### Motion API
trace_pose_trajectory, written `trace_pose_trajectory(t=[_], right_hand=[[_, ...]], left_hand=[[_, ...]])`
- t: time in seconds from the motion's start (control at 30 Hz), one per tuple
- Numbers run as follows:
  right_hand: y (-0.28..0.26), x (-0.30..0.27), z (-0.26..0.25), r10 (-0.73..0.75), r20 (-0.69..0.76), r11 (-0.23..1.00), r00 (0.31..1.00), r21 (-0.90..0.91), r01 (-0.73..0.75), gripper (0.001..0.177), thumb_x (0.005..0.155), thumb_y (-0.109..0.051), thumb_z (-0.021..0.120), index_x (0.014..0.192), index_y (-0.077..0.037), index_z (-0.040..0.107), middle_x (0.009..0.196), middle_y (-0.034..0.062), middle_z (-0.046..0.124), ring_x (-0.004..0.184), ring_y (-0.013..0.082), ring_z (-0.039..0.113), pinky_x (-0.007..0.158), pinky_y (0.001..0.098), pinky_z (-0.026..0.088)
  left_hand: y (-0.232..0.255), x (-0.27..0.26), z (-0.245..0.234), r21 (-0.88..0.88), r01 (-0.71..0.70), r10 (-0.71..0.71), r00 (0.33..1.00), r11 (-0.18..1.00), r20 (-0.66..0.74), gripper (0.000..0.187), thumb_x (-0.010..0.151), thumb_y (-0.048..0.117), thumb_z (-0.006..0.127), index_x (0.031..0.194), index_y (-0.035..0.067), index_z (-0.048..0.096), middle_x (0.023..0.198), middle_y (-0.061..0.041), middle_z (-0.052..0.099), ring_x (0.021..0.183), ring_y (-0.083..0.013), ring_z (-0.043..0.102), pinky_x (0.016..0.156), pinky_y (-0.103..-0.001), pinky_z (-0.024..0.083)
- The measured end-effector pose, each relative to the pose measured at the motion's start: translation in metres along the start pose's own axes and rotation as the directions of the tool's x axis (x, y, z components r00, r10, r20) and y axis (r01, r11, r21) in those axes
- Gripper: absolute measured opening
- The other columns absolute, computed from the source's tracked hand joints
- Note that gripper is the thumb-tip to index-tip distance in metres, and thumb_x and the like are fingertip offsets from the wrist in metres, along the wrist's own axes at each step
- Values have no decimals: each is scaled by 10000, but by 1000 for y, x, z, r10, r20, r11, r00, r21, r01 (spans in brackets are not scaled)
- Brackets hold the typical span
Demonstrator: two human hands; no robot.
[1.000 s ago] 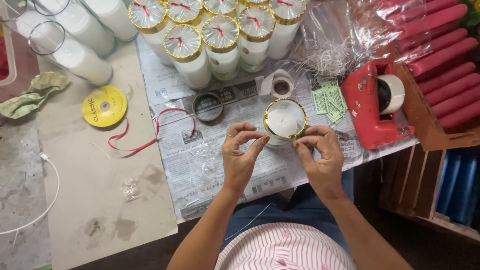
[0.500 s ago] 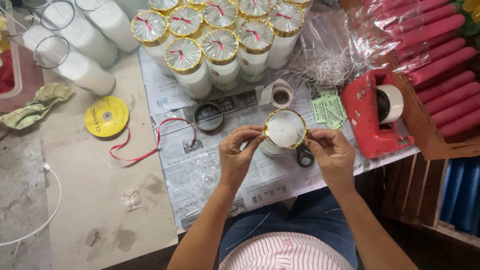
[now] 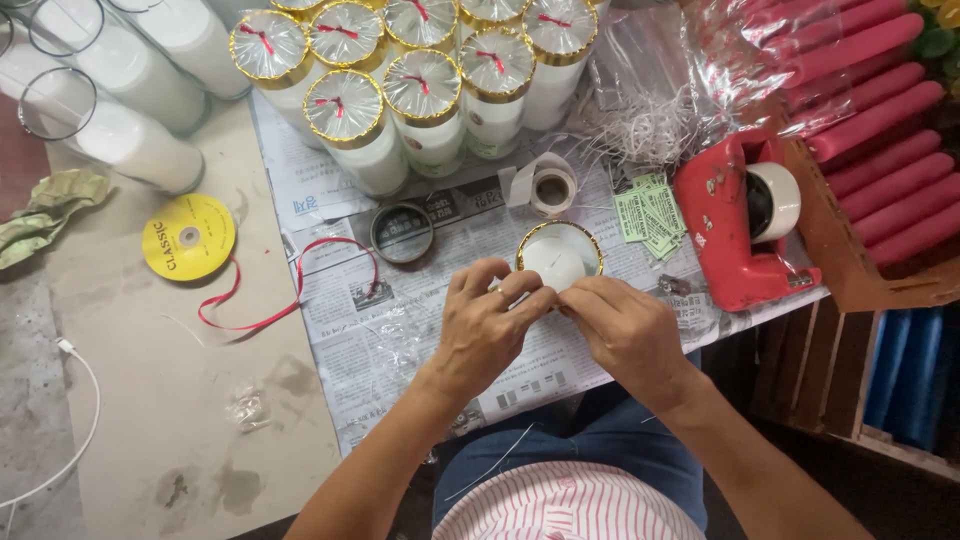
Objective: Wrapping a glass candle in a plastic sleeve and decorating it with a red ribbon tied in a knot.
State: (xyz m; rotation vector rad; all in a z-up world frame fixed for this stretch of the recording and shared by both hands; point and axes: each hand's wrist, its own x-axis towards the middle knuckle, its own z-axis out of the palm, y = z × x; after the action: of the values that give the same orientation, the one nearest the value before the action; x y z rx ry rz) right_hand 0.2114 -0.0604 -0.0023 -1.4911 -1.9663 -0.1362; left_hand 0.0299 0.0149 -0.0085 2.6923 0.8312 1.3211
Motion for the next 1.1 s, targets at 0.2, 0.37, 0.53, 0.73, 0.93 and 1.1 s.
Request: trace_pose_trajectory(t=[0.2,0.37,0.53,0.73,0.93,1.1], right_hand=[[7,5,-3,71,185,997,980,-34,-66,43,944,-207,668,904,-203,656,898,-37,665,828,212,708,696,318,567],[32,0,-82,117,-119,991,986,-46,-123,90,1004,-166,647,1040,-137,725,1131,69,702,966,318,718,850,408,578],[195,-94,-99,343,-313,887,886,-202,-415,30,1042,-40,742,1059,-64,738,1031,88,726,988,297,700,900,393,552],[208,-85,-89,874,198,374,444,311,-874,138,916,-213,710,976,-106,772,905,30,662,879,170,528,789,311,447],[147,-61,-142,880,118,379,461,412,-829,33,955,-27,710,923,-28,702,1166,73,671,1035,150,645,923,240,553],[164,-147,-105,943,220,80,249,578,-812,51,915,-39,694,961,-23,710,1052,72,701,927,161,662,913,278,589]], left_hand=[[-7,16,-2,-16,-55,57,977,998,206,128,939,212,673,812,210,656,829,17,617,1039,-239,540,862,-376,412],[2,28,-34,-83,-32,41,994,996,102,170,893,261,762,1022,166,704,1126,-42,669,1164,-337,559,947,-442,441],[-1,4,-44,-110,160,-164,986,981,-31,325,836,261,861,1114,130,756,1154,-76,689,1060,-341,616,931,-429,509],[16,4,-37,-241,275,-288,957,931,-19,236,814,41,852,1036,93,789,1112,-116,712,1024,-332,653,824,-380,533],[0,-12,-49,-149,354,-354,935,923,28,214,942,10,792,1124,100,723,1217,-108,659,1073,-293,598,914,-384,530],[-12,-34,-54,-137,596,-582,803,791,130,149,957,51,758,1104,77,745,1205,-108,680,1196,-260,608,809,-376,558]])
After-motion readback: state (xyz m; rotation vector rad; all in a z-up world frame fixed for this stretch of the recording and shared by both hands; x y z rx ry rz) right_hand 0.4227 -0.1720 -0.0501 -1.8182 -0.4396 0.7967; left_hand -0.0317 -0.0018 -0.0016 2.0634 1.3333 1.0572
